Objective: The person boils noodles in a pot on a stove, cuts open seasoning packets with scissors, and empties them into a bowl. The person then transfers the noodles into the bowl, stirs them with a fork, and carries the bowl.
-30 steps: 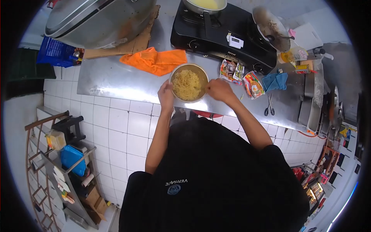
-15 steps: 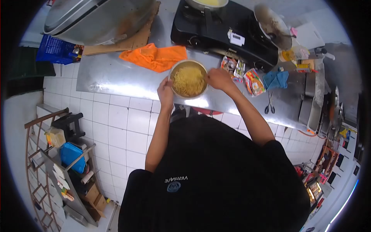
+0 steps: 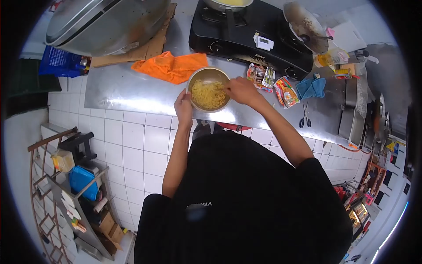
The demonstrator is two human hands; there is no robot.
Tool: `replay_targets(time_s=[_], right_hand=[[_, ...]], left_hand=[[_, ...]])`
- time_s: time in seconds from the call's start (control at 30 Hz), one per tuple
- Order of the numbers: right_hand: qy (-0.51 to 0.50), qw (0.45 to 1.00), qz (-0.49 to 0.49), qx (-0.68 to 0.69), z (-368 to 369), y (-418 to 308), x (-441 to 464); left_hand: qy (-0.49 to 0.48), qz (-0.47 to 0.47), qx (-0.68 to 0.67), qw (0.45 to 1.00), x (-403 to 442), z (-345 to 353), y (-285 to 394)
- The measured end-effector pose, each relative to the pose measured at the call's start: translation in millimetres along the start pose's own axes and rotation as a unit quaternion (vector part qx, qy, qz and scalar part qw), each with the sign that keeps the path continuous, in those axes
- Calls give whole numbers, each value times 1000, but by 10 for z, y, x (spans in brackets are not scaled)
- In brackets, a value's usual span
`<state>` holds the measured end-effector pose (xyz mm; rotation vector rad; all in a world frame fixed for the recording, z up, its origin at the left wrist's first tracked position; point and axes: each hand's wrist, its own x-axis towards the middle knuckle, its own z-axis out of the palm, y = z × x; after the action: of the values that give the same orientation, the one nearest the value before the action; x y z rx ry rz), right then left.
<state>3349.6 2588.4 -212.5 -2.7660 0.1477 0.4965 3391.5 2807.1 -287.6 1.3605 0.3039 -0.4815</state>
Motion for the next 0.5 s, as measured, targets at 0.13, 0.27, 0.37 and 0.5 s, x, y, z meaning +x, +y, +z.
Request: replay_targets(time_s=[0.13, 0.27, 0.37, 0.5], right_hand=[[-38, 999, 32, -5, -34, -42, -441], [0, 998, 41, -36, 393, -14, -118], [-18, 999, 42, 29, 229, -119, -225], [24, 997, 74, 0, 301, -139, -14]], left_hand=[[11, 16, -5, 1000, 45, -57, -112], [5, -5, -17, 1000, 19, -15, -38], [9, 3, -1, 1000, 78, -29, -43], [-10, 3, -27, 1000, 24, -42, -84]])
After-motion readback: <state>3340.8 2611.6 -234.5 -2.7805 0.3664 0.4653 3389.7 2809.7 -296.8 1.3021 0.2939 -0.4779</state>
